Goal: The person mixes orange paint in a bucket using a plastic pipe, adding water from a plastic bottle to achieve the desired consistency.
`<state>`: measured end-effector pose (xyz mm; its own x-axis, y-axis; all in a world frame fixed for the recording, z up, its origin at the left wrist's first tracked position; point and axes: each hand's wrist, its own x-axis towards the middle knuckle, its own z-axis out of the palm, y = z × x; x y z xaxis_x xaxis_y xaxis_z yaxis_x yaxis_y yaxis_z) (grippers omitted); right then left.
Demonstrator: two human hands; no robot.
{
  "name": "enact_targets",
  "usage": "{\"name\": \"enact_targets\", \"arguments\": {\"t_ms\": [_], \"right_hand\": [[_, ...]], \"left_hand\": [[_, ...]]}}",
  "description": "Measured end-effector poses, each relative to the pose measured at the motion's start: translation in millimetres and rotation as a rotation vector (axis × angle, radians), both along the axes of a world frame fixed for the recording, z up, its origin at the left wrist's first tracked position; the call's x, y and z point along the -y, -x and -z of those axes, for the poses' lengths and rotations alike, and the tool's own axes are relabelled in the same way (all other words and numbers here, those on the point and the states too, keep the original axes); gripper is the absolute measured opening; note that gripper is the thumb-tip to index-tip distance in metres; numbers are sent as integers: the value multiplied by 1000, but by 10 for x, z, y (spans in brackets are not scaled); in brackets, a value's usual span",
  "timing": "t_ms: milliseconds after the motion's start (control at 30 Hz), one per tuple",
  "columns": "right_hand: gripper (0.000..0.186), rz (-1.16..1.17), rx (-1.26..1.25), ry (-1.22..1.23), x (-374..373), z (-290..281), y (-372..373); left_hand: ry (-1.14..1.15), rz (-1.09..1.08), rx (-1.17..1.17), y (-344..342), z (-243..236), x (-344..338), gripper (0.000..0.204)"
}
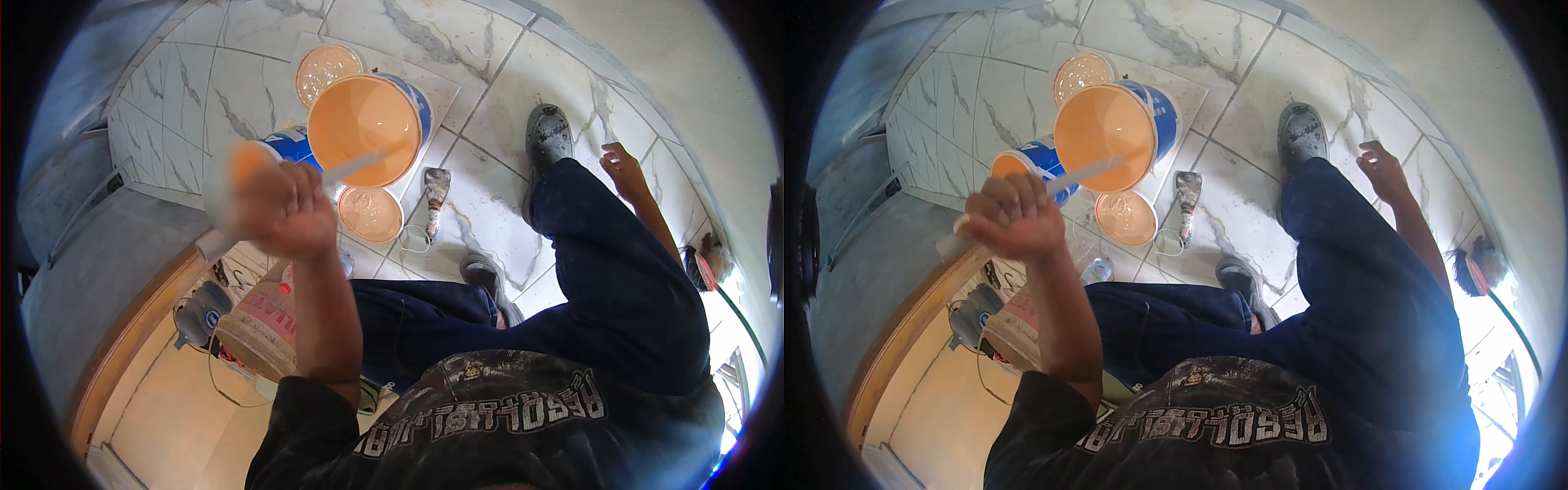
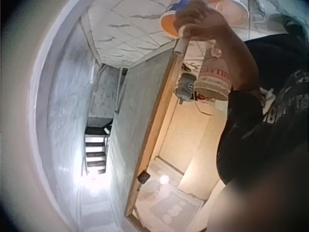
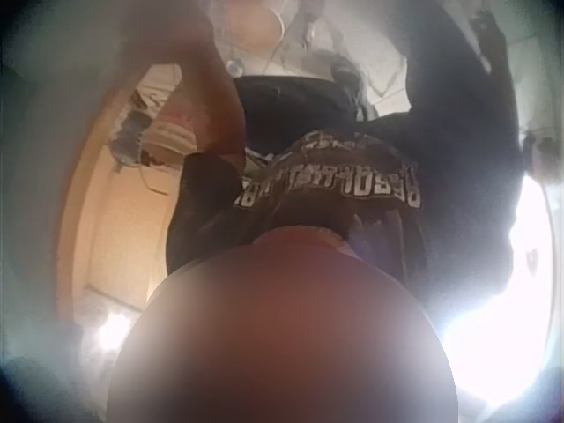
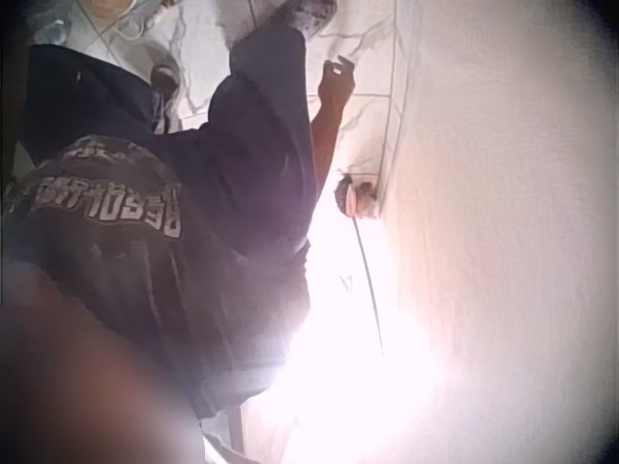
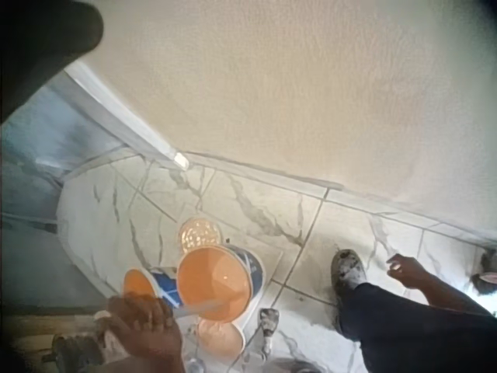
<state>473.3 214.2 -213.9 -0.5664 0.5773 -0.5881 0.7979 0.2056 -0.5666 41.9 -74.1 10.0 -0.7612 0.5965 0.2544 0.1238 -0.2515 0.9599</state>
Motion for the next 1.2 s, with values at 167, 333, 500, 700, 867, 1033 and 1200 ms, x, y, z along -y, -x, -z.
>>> {"name": "enact_targets", "arguments": {"t_ms": [167,333,500,700,867,1033,1200], "right_hand": [[39,11,-5,27,63,22,100],[39,3,-14,28,45,-9,68],[39,15,-7,15,3,-18,-5],[39,19,-18,18,64,26,88],[39,19,1,16,27,-5,45],[39,8,4,-6,-53,20,-67],[40,11,-34,41,82,40,105]], "left_hand": [[-9,-225,-111,378,-46,-456,52],[225,-301,-90,483,-113,83,53],[100,-68,-24,54,-28,20,50],[54,-233,-175,421,-59,-466,50],[161,-254,87,443,-44,213,49],[-60,125,-1,-72,33,-241,47],[-14,-85,-157,340,-47,-411,46]]}}
